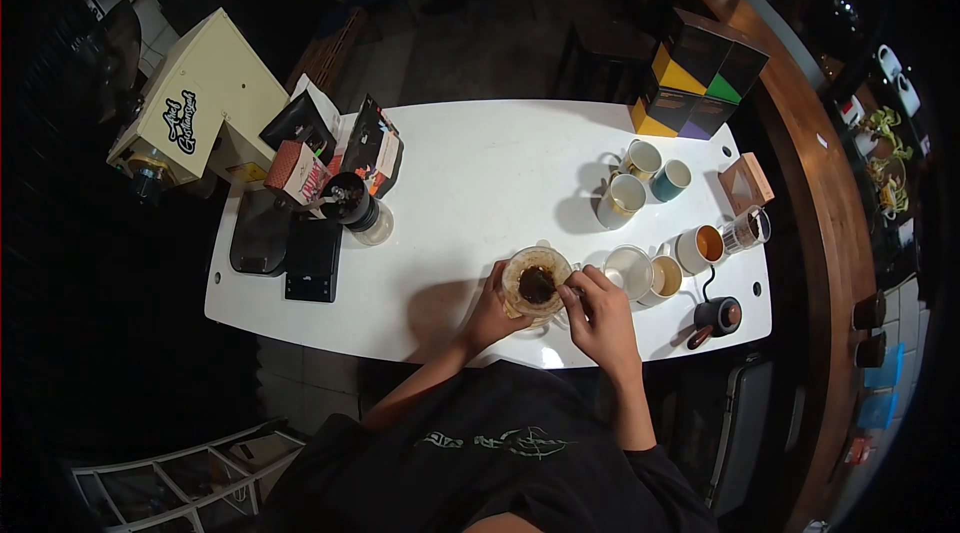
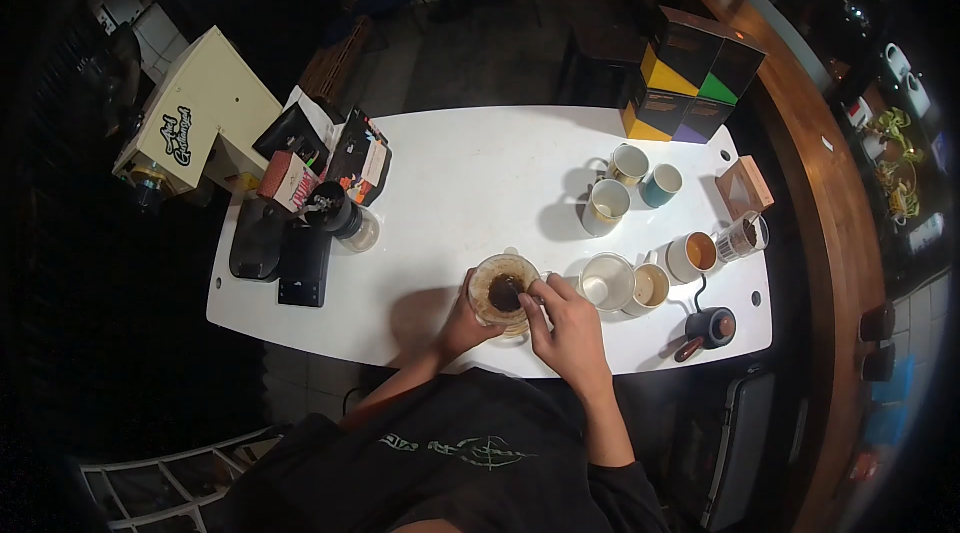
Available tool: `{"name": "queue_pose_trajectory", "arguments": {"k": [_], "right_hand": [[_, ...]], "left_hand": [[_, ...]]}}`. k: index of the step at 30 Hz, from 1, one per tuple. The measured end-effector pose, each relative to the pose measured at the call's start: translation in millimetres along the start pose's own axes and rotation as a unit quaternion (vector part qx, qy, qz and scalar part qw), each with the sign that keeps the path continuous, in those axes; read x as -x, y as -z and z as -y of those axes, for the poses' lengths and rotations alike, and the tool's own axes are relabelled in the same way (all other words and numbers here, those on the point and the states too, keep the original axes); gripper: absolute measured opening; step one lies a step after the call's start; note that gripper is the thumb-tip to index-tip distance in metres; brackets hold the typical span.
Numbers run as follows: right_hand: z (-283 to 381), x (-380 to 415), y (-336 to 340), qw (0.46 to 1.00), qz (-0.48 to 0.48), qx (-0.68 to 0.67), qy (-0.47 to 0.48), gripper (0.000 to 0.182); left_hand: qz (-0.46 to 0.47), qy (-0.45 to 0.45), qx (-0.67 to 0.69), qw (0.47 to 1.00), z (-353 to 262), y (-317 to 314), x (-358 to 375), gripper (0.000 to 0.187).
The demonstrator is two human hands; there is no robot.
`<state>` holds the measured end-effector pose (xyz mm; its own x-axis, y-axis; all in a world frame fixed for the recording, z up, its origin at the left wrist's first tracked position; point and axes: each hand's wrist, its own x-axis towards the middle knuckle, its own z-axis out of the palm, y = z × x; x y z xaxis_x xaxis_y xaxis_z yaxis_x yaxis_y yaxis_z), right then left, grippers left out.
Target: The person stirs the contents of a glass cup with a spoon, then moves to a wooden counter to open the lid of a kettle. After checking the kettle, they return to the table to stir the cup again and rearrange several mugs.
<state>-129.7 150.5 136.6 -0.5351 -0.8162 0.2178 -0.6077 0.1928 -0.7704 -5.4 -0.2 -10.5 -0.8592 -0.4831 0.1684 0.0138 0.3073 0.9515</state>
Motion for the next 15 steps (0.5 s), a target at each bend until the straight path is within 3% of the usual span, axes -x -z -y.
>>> {"name": "queue_pose_trajectory", "arguments": {"k": [3, 5, 11, 15], "right_hand": [[3, 0, 1, 1.0, 0.006, -0.01, -0.005, 0.01], [3, 0, 1, 1.0, 0.0, -0.015, -0.015, 0.01], [-1, 1, -2, 1.0, -0.008, -0.001, 0.003, 0.01], [0, 0, -2, 1.0, -0.007, 0.002, 0.0, 0.009]], "left_hand": [[0.011, 0.011, -0.012, 1.0, 1, 1, 0, 0.09], [0.016, 0.044, 0.075, 0.996, -4, 0, 1, 0.091], [0.007, 0.054, 0.11, 0.992, -5, -2, 2, 0.09], [0.023, 0.037, 0.062, 0.997, -9, 1, 0, 0.09]]}}
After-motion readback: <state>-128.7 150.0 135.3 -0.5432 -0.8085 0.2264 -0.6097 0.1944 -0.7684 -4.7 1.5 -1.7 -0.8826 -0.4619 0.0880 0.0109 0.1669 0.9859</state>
